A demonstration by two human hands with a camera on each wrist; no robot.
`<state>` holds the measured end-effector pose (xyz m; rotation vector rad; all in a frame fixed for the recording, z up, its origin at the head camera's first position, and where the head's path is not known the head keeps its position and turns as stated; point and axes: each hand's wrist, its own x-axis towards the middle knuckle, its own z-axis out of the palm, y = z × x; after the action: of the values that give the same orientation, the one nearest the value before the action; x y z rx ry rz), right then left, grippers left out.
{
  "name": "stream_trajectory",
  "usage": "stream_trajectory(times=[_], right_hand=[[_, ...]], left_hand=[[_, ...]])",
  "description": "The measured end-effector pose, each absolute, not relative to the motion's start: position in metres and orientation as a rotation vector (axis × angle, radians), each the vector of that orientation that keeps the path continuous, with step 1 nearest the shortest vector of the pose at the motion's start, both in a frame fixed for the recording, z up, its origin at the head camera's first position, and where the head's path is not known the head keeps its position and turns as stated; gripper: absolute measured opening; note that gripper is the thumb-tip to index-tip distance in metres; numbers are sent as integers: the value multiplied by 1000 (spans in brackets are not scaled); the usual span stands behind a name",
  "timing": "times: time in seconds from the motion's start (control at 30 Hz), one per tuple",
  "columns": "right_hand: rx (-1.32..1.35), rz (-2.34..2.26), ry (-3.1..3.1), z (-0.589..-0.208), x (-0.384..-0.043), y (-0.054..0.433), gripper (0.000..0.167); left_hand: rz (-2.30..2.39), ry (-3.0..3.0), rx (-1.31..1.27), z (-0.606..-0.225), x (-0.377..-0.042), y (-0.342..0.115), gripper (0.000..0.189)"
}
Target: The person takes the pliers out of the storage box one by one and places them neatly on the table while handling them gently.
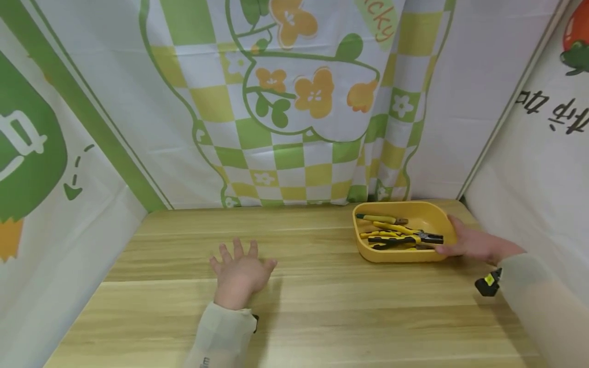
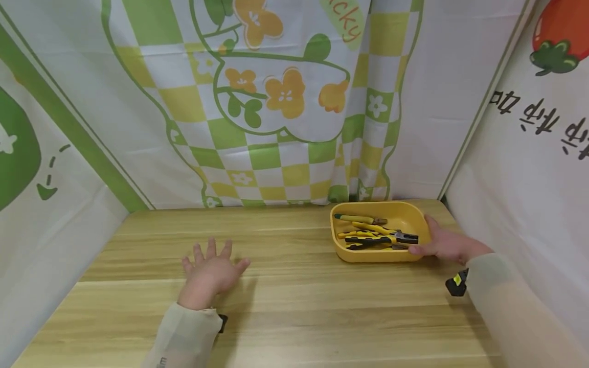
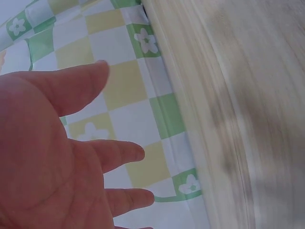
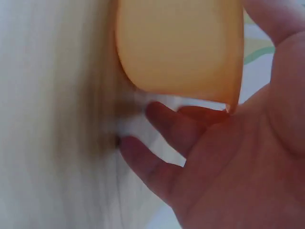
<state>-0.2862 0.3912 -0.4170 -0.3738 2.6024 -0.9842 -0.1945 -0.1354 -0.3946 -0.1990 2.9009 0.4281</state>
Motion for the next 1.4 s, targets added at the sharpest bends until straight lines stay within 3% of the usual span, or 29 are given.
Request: stream_trajectory(times=[0.33,0.8,1.4], right_hand=[[-342,-1039,2481,-412,-298,383,132],[-392,-1048,2478,-416,-282,355,133],[-459,-1015,2443,-411,-251,306,134]], left_hand=[[437,2906,-213,-396,-195,-136,81],[448,2919,-210,-392,-191,-148,94],[459,2908,-221,-390,-189,-155,88]])
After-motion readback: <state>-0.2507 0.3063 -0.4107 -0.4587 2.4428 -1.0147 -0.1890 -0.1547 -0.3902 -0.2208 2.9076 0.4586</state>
